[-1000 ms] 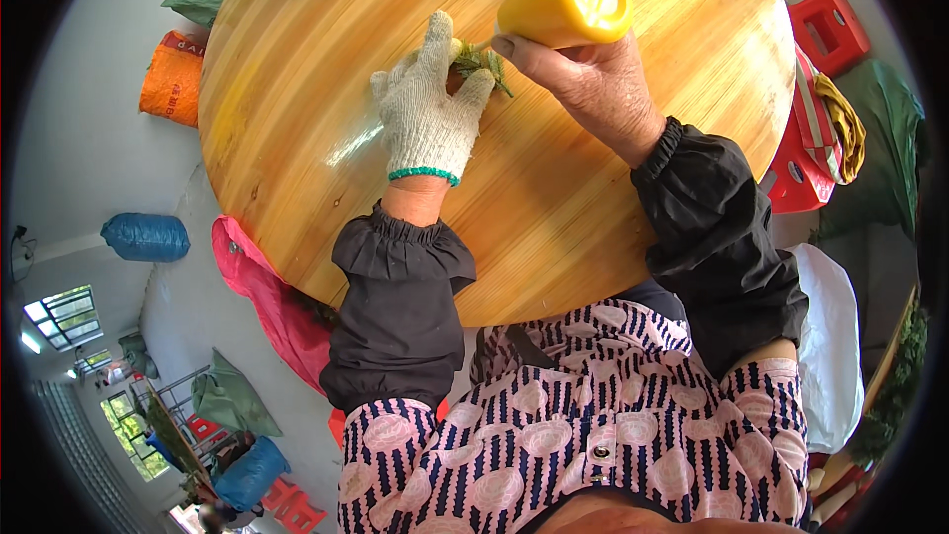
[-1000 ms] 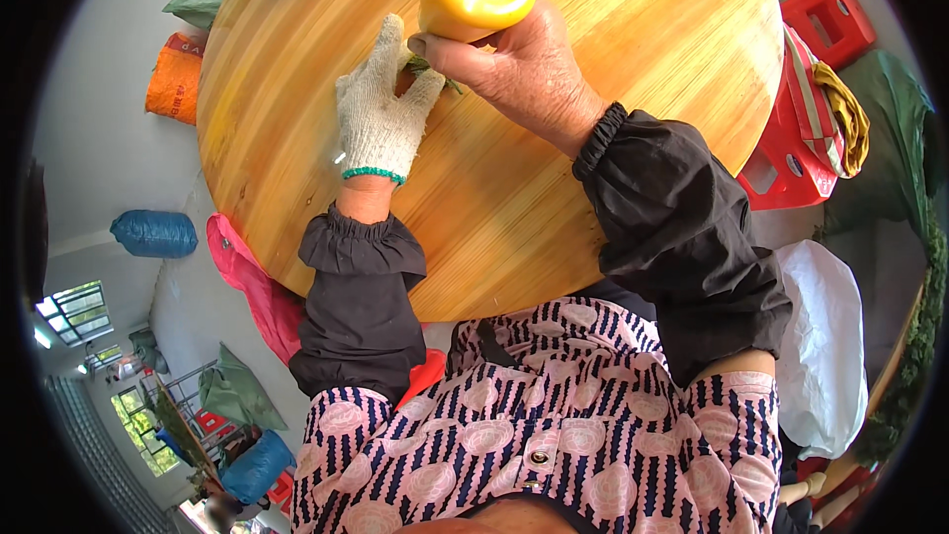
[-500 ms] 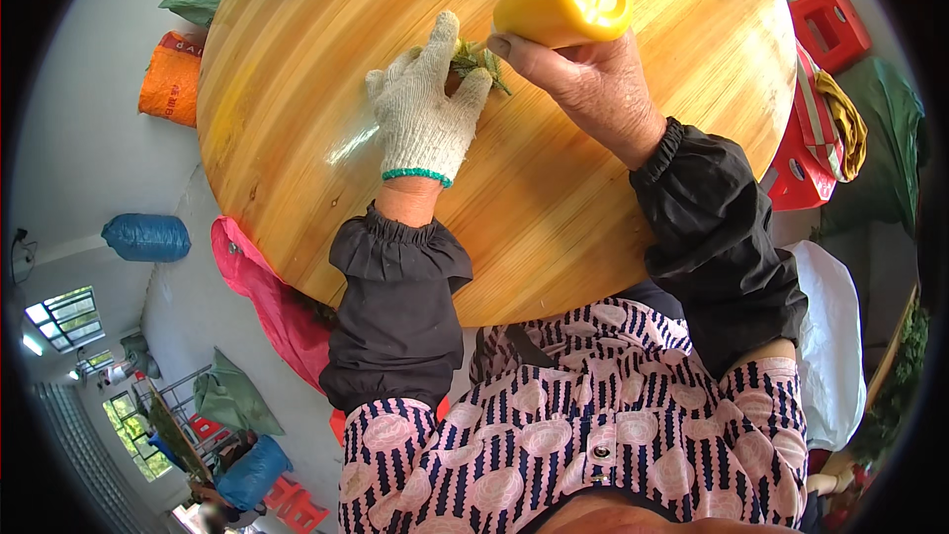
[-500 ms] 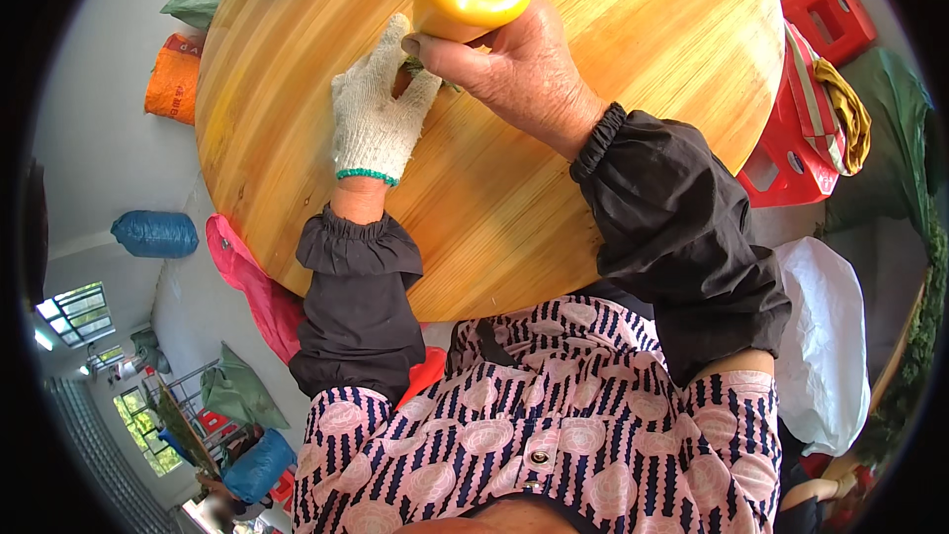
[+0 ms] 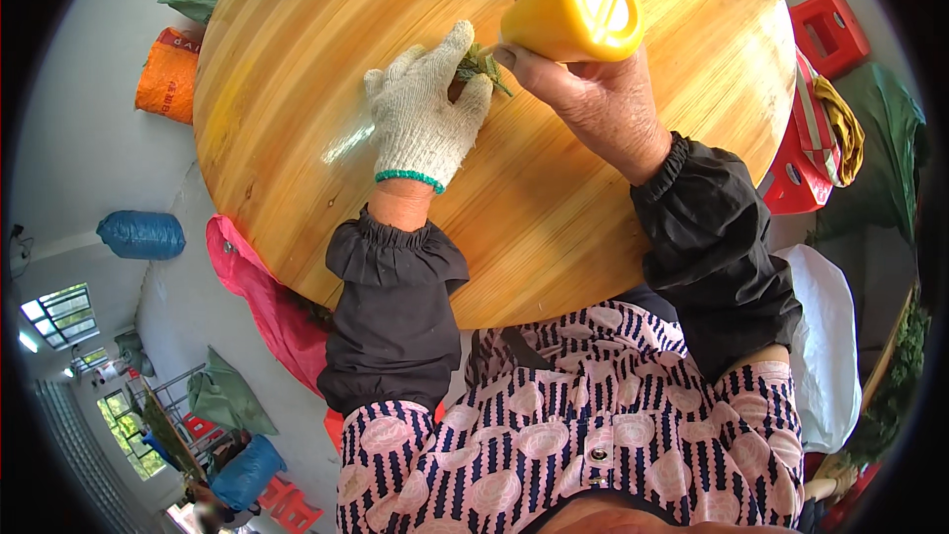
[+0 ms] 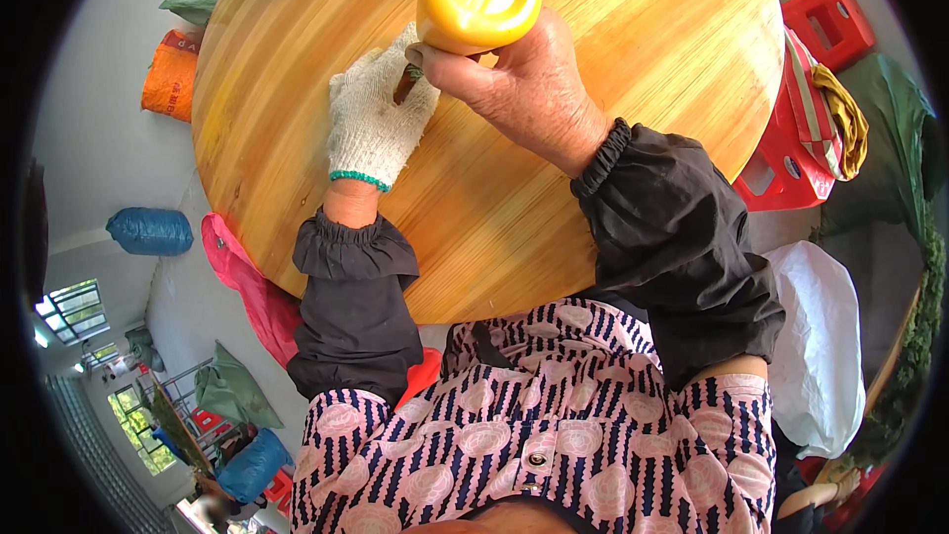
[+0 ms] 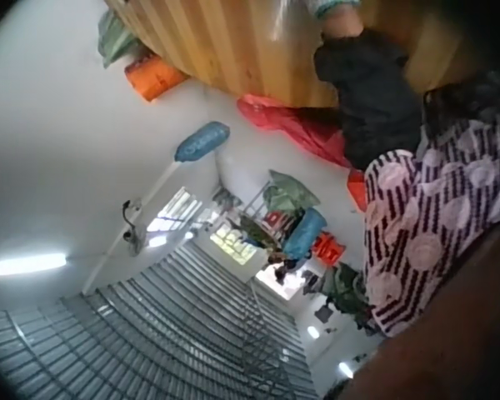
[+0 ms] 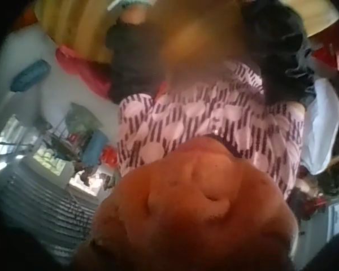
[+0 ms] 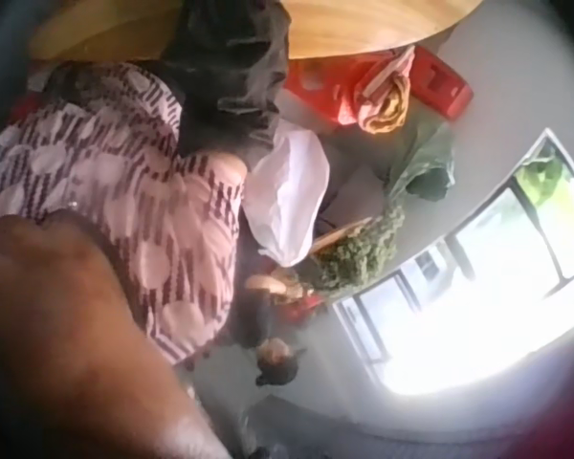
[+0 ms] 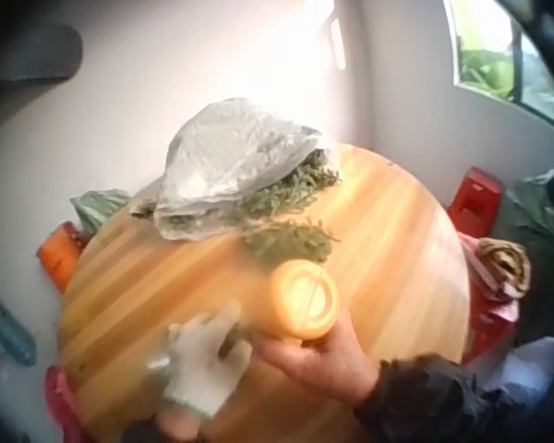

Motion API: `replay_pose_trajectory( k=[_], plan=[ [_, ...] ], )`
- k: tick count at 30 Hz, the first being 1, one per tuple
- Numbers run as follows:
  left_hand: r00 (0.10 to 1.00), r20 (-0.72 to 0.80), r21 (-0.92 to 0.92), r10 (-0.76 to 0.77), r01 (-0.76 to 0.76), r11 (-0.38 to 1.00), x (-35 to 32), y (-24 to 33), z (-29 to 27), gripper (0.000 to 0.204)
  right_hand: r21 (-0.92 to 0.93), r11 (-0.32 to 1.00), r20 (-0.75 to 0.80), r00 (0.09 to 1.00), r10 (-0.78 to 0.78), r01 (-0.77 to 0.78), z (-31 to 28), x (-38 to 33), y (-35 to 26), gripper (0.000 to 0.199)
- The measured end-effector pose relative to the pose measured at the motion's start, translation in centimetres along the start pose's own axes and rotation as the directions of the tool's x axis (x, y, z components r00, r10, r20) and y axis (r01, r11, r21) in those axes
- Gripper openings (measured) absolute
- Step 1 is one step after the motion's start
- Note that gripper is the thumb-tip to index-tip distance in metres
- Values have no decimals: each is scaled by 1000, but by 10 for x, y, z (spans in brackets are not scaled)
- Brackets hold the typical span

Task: Applying liquid from a squeeze bottle to the stems of plant bundles on a table.

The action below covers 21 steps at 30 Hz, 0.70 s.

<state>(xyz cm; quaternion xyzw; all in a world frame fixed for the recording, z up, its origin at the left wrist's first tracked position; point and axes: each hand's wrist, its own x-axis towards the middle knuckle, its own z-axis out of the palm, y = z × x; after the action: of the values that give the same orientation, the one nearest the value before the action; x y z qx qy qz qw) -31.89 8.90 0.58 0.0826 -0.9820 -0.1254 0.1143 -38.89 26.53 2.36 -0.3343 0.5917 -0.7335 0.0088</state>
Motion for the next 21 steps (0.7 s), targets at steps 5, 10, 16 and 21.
replay_pose_trajectory(
  k=[5, 10, 16, 21],
  plan=[
    [998, -58, 9, 23, -23, 1000, -3, 4, -4, 54, 4, 1000, -23, 1000, 0, 0, -2, -4, -3, 19],
    [998, -60, 3, 25, -25, 1000, -2, 7, -5, 52, 25, 998, 40, 997, 65, -66, -7, -7, -9, 31],
    [1000, -12, 33, -13, 13, 999, -2, 6, -4, 51, -49, 998, 69, 997, 28, -25, -7, -7, -3, 36],
    [998, -56, 24, 40, -39, 999, -2, 7, -6, 49, -79, 997, 70, 997, 26, -21, -10, -7, -7, 36]
  ],
)
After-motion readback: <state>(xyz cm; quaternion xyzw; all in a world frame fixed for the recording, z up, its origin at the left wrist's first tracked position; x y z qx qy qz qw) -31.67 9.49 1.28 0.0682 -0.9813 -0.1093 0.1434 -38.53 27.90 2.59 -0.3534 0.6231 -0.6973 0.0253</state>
